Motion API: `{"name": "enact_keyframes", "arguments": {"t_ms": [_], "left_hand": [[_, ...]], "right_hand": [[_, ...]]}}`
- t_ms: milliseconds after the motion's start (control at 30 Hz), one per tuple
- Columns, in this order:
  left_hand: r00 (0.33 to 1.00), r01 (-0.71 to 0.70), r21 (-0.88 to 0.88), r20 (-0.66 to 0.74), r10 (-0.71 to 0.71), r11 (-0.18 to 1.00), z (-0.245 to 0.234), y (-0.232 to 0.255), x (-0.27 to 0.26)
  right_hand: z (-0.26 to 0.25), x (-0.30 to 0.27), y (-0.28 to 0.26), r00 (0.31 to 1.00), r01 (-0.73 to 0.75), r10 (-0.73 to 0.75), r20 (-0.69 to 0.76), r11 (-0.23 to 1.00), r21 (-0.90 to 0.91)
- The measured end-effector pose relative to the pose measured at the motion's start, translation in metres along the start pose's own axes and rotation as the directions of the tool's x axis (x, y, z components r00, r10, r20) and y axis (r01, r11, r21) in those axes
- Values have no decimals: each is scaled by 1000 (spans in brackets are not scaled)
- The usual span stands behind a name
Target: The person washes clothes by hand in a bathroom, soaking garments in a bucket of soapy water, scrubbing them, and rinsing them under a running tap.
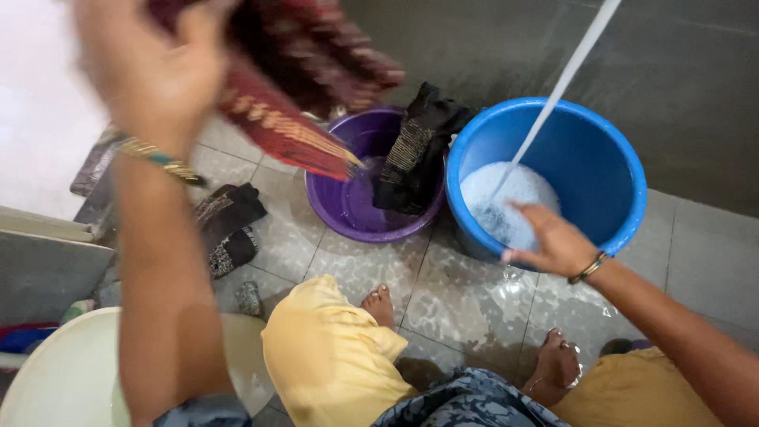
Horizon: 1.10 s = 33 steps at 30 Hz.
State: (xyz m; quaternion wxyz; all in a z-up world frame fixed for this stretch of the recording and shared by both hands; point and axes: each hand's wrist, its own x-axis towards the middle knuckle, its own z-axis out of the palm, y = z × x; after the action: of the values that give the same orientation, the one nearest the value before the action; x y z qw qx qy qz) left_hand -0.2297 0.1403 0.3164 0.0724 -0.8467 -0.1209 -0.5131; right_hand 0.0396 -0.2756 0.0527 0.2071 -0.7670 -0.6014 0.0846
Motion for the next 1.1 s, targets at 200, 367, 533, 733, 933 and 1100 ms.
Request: {"name": "enact_keyframes", "arguments": {"t_ms": [200,367,533,733,933,1100], "left_hand": [[992,-15,-388,112,63,922,117,156,31],[904,-114,-458,321,284,881,200,276,-20],[885,-55,-639,325,334,767,233,292,-79],[537,2,-348,791,292,938,187,238,-106],[488,147,-315,848,208,938,162,207,-125],[614,93,-268,774,157,959,181,177,-126]], "right_hand": [[-85,5,-13,849,-55,246,-467,921,386],[-104,7,16,820,-141,227,-526,970,199],[-43,4,129,941,-242,217,-260,968,-65],[39,28,224,887,-433,441,138,897,-84],[145,80,204,715,-312,524,463,832,-459],[193,111,197,674,-425,650,350,729,-537]]}}
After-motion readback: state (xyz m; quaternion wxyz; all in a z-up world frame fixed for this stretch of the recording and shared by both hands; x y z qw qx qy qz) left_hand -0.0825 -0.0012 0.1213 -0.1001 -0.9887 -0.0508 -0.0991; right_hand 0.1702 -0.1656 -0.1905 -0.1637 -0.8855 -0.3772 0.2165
